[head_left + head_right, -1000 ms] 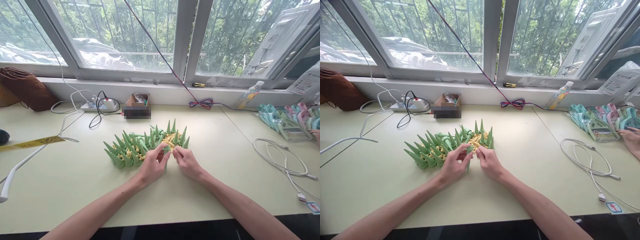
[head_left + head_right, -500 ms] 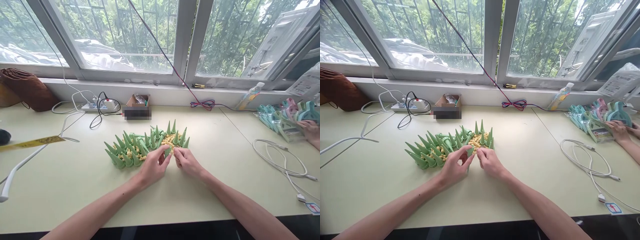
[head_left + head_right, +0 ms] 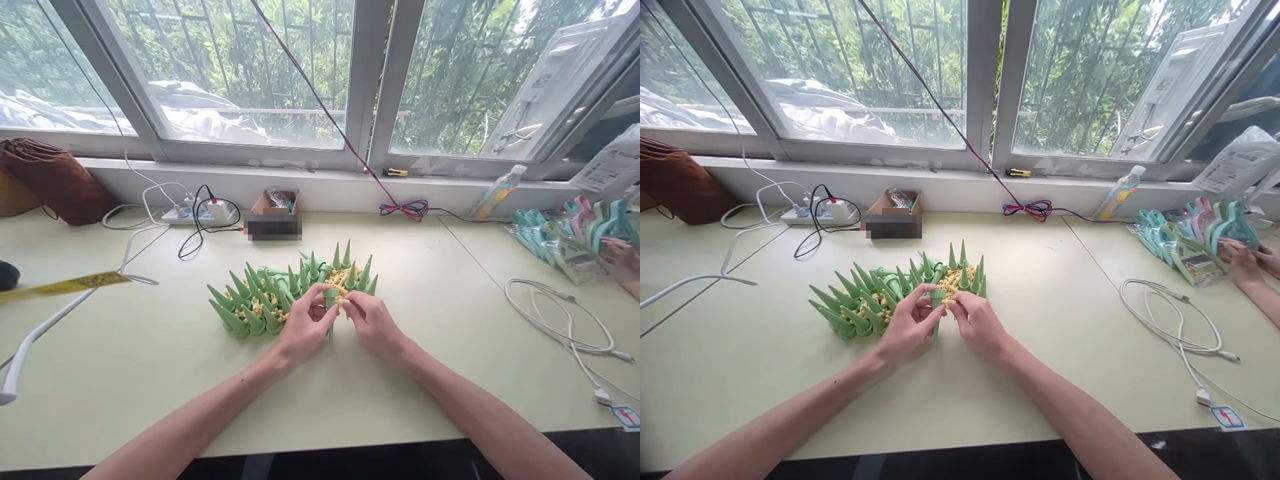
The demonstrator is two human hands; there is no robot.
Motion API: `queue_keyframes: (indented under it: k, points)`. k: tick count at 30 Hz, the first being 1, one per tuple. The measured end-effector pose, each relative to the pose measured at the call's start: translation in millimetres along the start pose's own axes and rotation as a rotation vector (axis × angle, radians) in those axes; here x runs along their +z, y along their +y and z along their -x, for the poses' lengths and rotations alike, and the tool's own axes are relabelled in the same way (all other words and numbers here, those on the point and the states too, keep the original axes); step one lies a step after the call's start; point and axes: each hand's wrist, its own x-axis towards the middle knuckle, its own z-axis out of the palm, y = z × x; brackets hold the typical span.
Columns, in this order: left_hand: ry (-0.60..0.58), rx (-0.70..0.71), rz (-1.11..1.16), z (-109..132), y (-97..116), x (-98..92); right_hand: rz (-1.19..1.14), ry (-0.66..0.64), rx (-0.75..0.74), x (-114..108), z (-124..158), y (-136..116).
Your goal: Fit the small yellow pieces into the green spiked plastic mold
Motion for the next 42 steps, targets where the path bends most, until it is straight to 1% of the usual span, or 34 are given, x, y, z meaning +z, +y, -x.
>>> queue_keyframes:
  k: [3,5,6,8,10,11,12,14,16,18,21,25,28,33,37,39,42]
  points:
    - [-0.008,0.038,-0.066,1,-1,-0.2,-0.007,0.017,-0.012,2,1,3]
    - [-0.001,0.085,-0.15,1,-3,-0.3,-0.036,0.021,0.017,3,2,3]
    - [0.007,0.117,-0.195,2,-5,-0.2,-0.067,0.015,0.053,3,2,2]
    - [0.024,0.2,-0.286,2,-8,-0.1,-0.181,-0.025,0.179,4,1,0]
    - [0.043,0.281,-0.367,2,-10,0.1,-0.387,-0.088,0.326,5,0,-3]
    - [0.051,0.315,-0.395,1,-11,0.2,-0.48,-0.118,0.375,5,0,-4]
    - [0.056,0.336,-0.412,1,-11,0.2,-0.546,-0.131,0.408,5,-1,-5]
    - [0.06,0.335,-0.421,0,-10,0.0,-0.584,-0.126,0.43,6,-2,-5]
    - [0.054,0.273,-0.381,-1,-7,-0.2,-0.531,-0.095,0.417,7,-2,-5]
    - [0.036,0.187,-0.287,-1,-3,-0.3,-0.427,-0.055,0.371,7,-2,-5]
    - [0.003,0.049,-0.102,-1,3,0.1,-0.24,0.005,0.239,3,-1,-5]
    - [-0.037,-0.061,0.105,-2,5,0.6,-0.096,-0.011,0.078,-3,-2,-2]
    - [-0.052,-0.097,0.163,-3,4,0.6,-0.018,-0.014,-0.002,-4,-1,4]
    - [-0.063,-0.086,0.149,-1,0,2.2,0.041,0.006,-0.049,-1,1,9]
    - [-0.062,-0.045,0.047,2,-4,4.9,0.039,0.023,-0.03,2,2,8]
    - [-0.061,0.002,-0.039,3,-5,5.8,0.038,0.039,0.001,3,3,7]
    - [-0.042,0.116,-0.201,4,-6,5.9,0.013,0.064,0.06,5,3,5]
